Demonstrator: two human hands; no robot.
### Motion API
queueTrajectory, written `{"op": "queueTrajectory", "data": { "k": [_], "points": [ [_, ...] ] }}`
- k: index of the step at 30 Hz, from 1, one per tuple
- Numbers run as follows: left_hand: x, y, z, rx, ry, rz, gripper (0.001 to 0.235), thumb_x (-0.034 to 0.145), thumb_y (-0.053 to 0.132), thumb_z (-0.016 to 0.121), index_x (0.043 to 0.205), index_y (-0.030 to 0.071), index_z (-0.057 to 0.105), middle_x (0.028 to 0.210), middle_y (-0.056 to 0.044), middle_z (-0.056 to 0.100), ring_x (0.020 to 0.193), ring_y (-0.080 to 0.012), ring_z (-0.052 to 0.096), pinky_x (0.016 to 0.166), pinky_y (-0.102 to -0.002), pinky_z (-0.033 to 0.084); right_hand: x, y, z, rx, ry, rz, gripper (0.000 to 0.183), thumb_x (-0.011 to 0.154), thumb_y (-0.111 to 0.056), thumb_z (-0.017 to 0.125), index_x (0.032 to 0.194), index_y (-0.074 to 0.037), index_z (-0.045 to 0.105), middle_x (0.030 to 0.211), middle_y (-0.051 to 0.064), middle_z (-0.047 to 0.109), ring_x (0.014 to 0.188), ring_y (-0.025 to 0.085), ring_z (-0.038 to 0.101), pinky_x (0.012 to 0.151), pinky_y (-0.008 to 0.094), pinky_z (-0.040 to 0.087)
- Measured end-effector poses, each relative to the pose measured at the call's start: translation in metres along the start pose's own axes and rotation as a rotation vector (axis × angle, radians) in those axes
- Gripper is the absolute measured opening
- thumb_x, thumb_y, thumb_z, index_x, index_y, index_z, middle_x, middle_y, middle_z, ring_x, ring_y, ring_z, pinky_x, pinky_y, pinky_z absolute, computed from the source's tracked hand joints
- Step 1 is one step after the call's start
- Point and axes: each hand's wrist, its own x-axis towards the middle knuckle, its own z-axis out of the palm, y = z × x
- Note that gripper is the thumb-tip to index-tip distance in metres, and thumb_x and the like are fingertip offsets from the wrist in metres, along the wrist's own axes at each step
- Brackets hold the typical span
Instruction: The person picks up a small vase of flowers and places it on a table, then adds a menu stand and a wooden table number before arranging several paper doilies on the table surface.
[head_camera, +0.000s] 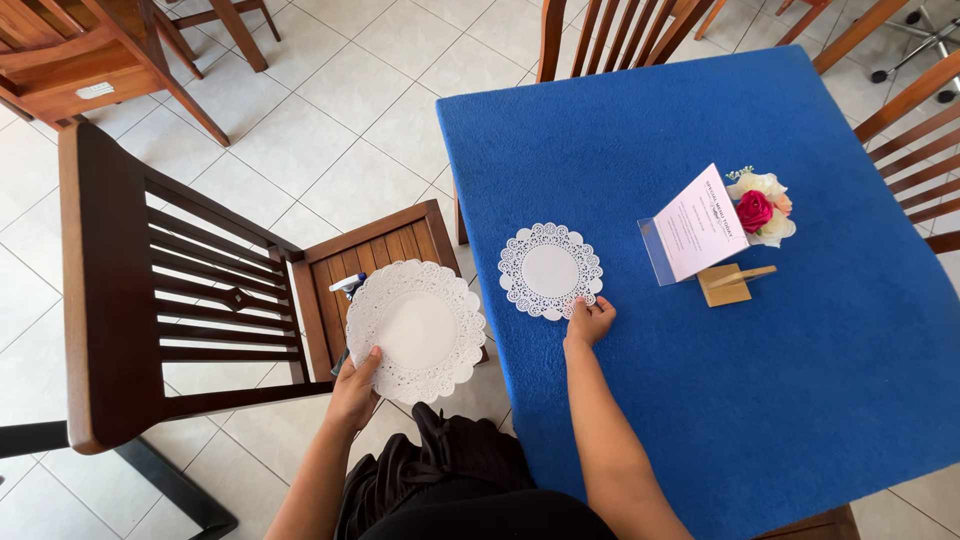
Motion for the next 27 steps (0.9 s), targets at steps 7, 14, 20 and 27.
{"op": "queueTrajectory", "data": {
  "k": [7,14,20,27],
  "points": [
    [-0.007,0.005,0.01,0.024,-0.023,-0.049,0.046,0.1,0.021,0.057,0.142,0.005,0.05,0.134,-0.009,0.064,0.117,-0.021,0.064,0.095,-0.04,0.056,0.011,-0.002,-0.001,-0.054,-0.009,0.001,0.047,0.091,0.004,0.068,0.131,-0.002,0.043,0.11,0.018,0.068,0.095,0.022,0.068,0.081,0.032,0.057],
    [-0.012,0.006,0.003,0.017,-0.019,-0.032,0.05,0.099,0.025,0.058,0.144,0.005,0.049,0.135,-0.012,0.064,0.119,-0.0236,0.065,0.096,-0.04,0.057,0.007,-0.016,-0.006,-0.166,0.033,-0.059,0.052,0.087,0.004,0.071,0.132,0.002,0.046,0.113,0.019,0.068,0.102,0.026,0.07,0.087,0.033,0.058],
    [-0.013,0.001,-0.007,0.014,-0.058,-0.03,0.052,0.099,0.026,0.058,0.144,0.001,0.047,0.133,-0.018,0.064,0.118,-0.0281,0.066,0.095,-0.043,0.058,-0.04,-0.016,-0.017,-0.261,0.174,-0.215,0.05,0.088,0.002,0.073,0.131,0.004,0.048,0.123,0.022,0.061,0.101,0.028,0.067,0.084,0.033,0.057],
    [-0.012,-0.003,-0.022,0.01,-0.094,-0.047,0.053,0.099,0.026,0.058,0.147,0.006,0.046,0.133,-0.013,0.065,0.117,-0.0254,0.067,0.095,-0.042,0.059,-0.135,-0.023,0.005,0.023,-0.519,0.248,0.03,0.101,-0.024,0.059,0.122,-0.002,0.061,0.111,0.007,0.068,0.083,0.016,0.067,0.067,0.031,0.057]
  ]
}}
